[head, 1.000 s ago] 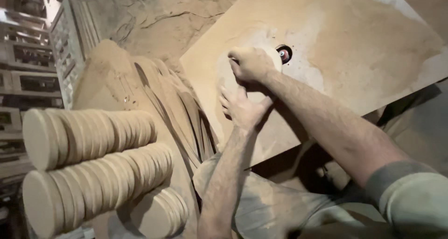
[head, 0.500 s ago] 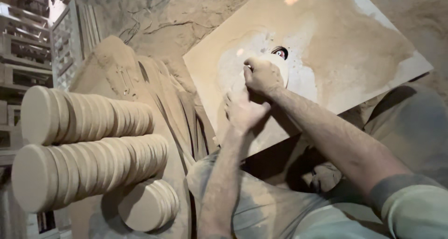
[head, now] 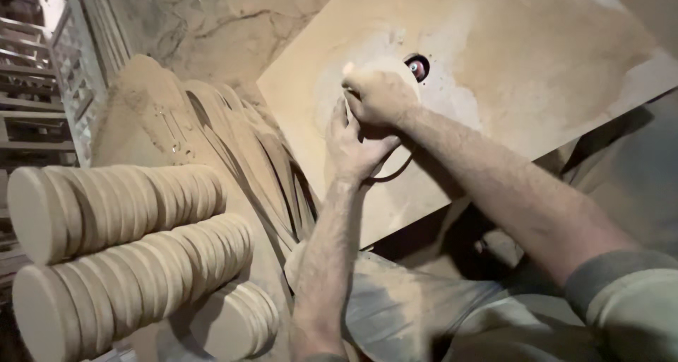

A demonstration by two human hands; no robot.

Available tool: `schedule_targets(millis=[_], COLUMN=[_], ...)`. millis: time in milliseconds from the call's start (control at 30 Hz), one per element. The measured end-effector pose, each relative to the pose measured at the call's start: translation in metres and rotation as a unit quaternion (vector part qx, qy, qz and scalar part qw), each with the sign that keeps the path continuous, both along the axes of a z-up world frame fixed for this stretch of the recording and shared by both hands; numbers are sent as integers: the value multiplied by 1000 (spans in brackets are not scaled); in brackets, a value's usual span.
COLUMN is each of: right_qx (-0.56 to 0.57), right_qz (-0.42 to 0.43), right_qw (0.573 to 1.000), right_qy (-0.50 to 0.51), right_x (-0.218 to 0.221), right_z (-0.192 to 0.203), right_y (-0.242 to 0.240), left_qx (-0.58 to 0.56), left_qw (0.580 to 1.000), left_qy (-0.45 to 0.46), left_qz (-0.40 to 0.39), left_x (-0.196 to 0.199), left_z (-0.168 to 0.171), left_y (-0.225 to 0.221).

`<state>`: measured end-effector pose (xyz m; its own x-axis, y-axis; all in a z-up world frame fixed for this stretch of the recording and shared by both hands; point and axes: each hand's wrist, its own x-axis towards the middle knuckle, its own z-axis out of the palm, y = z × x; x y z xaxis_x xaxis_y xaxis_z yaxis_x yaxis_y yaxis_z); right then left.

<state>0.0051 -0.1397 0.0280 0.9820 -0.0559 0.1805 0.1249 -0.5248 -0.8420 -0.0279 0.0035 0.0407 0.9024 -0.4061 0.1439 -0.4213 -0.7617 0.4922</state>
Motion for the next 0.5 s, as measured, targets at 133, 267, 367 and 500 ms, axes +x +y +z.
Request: schedule_targets(millis=[133,267,367,500], right_qx=[-17,-40,-32,-58], right_qz=[10,18,22,-8], right_qw=[1000,998,999,997], right_qy=[-12,-38,-16,-58], right_x=[20,38,50,74], right_z=[-10,-15,-19,-25], right_y=[-5,-4,-8,-9], left_qx=[-9,-30,12,-6], left_qw=[1000,996,993,992], left_qy=[-3,-26,-49,-107], left_qz=[19,75,104,70], left_x=[-1,3,14,37], left_z=[-20,-35,-41,-46], left_y=[-8,-17,-23,-25])
